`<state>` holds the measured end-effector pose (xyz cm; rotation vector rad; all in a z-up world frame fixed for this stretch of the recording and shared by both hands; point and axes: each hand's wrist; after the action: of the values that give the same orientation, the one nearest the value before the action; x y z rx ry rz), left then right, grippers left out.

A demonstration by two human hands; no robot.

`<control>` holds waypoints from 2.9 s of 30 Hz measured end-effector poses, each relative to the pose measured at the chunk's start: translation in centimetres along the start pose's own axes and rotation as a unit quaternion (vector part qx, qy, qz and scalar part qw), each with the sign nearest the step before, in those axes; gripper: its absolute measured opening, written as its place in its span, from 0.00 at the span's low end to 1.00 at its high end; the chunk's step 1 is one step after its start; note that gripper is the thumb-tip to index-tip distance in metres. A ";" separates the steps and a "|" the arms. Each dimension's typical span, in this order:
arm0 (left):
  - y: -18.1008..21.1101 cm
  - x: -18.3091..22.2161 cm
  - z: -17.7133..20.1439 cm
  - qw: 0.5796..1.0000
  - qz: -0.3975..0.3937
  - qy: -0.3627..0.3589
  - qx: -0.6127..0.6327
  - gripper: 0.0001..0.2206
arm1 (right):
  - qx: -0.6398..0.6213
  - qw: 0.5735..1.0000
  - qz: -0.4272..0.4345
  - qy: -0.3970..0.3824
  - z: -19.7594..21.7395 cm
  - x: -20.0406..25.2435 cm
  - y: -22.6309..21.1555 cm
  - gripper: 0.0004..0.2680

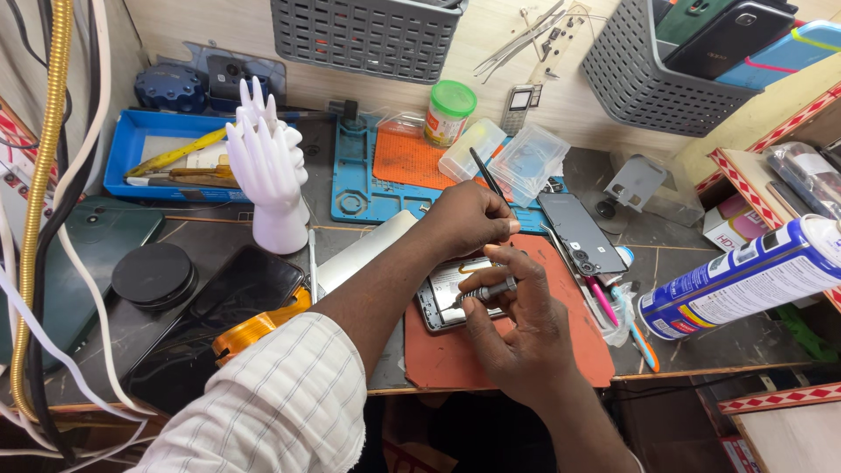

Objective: The person uses a screwdriver to remove screws from a disassembled smartphone chassis. They then use a cotton swab to clean the interior surfaces of the phone. The person handles the phone and tools throughout the process on a cluttered workbench.

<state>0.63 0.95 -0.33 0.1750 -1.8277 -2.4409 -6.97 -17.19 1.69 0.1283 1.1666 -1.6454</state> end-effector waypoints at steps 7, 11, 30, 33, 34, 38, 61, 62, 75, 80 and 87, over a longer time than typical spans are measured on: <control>-0.5 -0.8 -0.3 0.999 0.019 -0.018 0.025 0.10 | 0.207 0.971 -0.067 -0.102 0.3 -1.2 -0.9 0.20; -0.5 -0.9 -0.3 0.998 0.025 -0.025 0.043 0.09 | 0.224 0.965 0.081 -0.113 1.0 -2.6 -2.8 0.25; -0.5 -0.5 0.1 0.993 0.039 -0.018 0.113 0.08 | 0.195 0.954 0.068 -0.217 1.6 -3.5 -3.9 0.13; -0.6 -1.1 0.1 0.987 0.067 -0.036 0.144 0.09 | 0.230 0.949 0.077 -0.201 1.5 -3.9 -3.6 0.16; -0.8 -1.3 0.4 0.984 0.080 -0.041 0.154 0.10 | 0.142 0.969 0.072 -0.191 1.4 -3.7 -3.9 0.16; -1.8 -2.0 0.0 0.974 0.065 -0.057 0.208 0.09 | 0.296 0.930 -0.109 -0.189 0.5 -4.3 -4.0 0.17; -0.3 -1.1 0.2 0.965 0.069 -0.004 0.253 0.08 | 0.189 0.980 0.005 -0.063 0.9 -3.0 -2.1 0.13; -0.3 -1.2 0.3 0.963 0.073 -0.005 0.260 0.07 | 0.187 0.982 -0.012 -0.023 1.3 -3.0 -1.2 0.11; -1.0 -1.0 0.2 0.966 0.072 -0.011 0.246 0.05 | -0.283 0.888 -0.110 0.344 7.0 -5.1 12.8 0.11; -1.2 -1.4 -0.4 0.975 0.025 -0.004 0.221 0.04 | -0.218 0.911 -0.121 0.329 6.4 -4.8 11.9 0.11; 0.0 -0.5 -0.3 0.976 0.048 0.010 0.211 0.05 | -0.193 0.914 -0.125 0.333 6.6 -5.1 11.2 0.11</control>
<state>1.13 0.70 -0.43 0.1330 -2.2650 -1.9522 6.96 -18.04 1.23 0.3148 2.0829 -1.5937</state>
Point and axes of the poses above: each hand's wrist, its own x-axis away from the middle knuckle, its own z-axis out of the back of the hand, y = z × x, and after that the axes turned 7 degrees about z, right-handed
